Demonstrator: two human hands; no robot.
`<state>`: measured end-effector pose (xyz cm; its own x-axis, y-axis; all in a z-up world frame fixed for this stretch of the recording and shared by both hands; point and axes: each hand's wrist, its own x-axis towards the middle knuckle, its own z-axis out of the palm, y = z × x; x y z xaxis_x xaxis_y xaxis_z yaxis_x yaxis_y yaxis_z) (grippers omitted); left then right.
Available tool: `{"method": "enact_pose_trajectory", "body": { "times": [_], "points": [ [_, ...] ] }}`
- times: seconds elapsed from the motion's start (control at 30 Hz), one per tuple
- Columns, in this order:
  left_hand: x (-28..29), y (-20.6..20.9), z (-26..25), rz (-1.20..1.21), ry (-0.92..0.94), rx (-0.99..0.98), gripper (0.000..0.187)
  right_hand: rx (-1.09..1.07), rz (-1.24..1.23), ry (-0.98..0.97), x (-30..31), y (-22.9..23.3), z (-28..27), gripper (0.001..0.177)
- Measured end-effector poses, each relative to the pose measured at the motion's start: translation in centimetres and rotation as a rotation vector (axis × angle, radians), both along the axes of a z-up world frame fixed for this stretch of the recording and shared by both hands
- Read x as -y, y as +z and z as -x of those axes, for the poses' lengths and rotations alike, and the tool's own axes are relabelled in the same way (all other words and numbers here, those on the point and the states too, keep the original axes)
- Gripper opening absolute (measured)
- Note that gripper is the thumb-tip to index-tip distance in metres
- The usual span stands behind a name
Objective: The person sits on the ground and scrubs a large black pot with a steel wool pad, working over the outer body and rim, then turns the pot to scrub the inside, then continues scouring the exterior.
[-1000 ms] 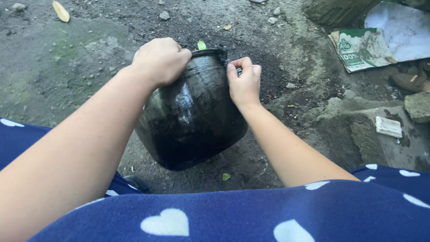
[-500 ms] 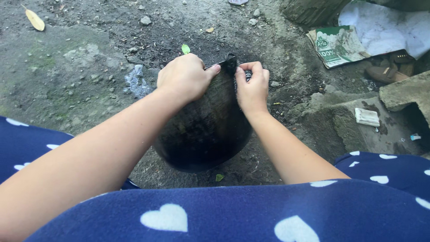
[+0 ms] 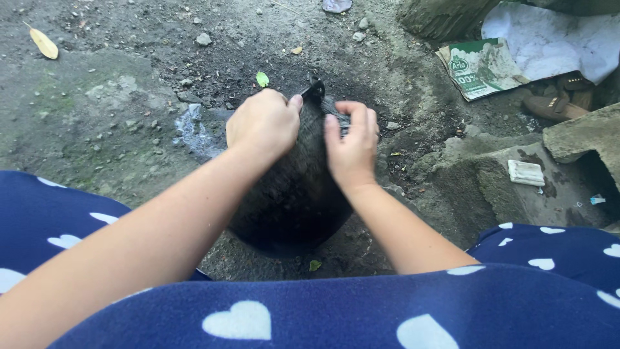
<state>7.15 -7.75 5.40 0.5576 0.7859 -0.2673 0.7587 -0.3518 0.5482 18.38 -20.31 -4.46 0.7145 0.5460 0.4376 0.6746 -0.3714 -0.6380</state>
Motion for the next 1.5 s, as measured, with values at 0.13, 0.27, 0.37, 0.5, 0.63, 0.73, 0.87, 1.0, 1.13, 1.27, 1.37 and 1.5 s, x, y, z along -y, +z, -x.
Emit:
{"method": "enact_pose_trajectory", "body": {
  "times": [0.13,0.27,0.37,0.5,0.63,0.73,0.87,1.0,1.13,1.27,1.37,1.5],
  "points": [
    [0.1,0.4,0.4,-0.013,0.004,0.012,0.047,-0.303,0.198,-0.196,-0.2,-0.2,-2.8,0.027],
    [-1.1,-0.6,-0.6,-0.076,0.009,0.026,0.048,0.017,0.077,-0.134,-0.4,0.1,0.0,0.023],
    [-1.7,-1.3,-1.4,-0.057,0.028,0.02,0.049,0.21,-0.038,0.055,-0.7,1.0,4.0,0.017],
    [-1.3,-1.7,-0.8,-0.122,0.027,0.094,0.059,0.233,-0.077,0.141,-1.3,1.7,3.8,0.011],
    [0.5,-1.3,-0.4,-0.036,0.012,0.048,0.071,-0.169,-0.098,0.008,-1.7,1.6,-1.1,0.016],
    [0.5,-1.0,-0.5,-0.013,0.014,0.045,0.079,-0.005,-0.082,-0.056,-1.7,1.0,-0.8,0.016],
    [-0.8,-1.3,-0.9,-0.032,0.03,0.086,0.088,0.263,-0.115,0.091,-1.8,1.1,3.2,0.014],
    [-0.8,-1.4,-0.8,-0.006,0.016,0.074,0.09,0.211,-0.143,0.162,-2.1,2.0,3.5,0.015],
    [0.4,-1.1,-0.6,0.01,-0.008,0.059,0.09,0.006,-0.159,0.088,-2.5,2.5,-0.2,0.013],
    [0.1,-1.2,-0.8,-0.005,-0.006,0.035,0.09,0.003,-0.15,0.053,-2.6,3.3,0.6,0.013],
    [-1.2,-1.9,-1.4,-0.022,0.009,0.08,0.091,0.207,-0.147,0.117,-2.0,3.4,4.5,0.012],
    [-2.0,-2.7,-1.1,-0.052,0.073,0.149,0.089,0.316,-0.128,0.178,-1.8,1.6,5.1,0.012]
  ]
}}
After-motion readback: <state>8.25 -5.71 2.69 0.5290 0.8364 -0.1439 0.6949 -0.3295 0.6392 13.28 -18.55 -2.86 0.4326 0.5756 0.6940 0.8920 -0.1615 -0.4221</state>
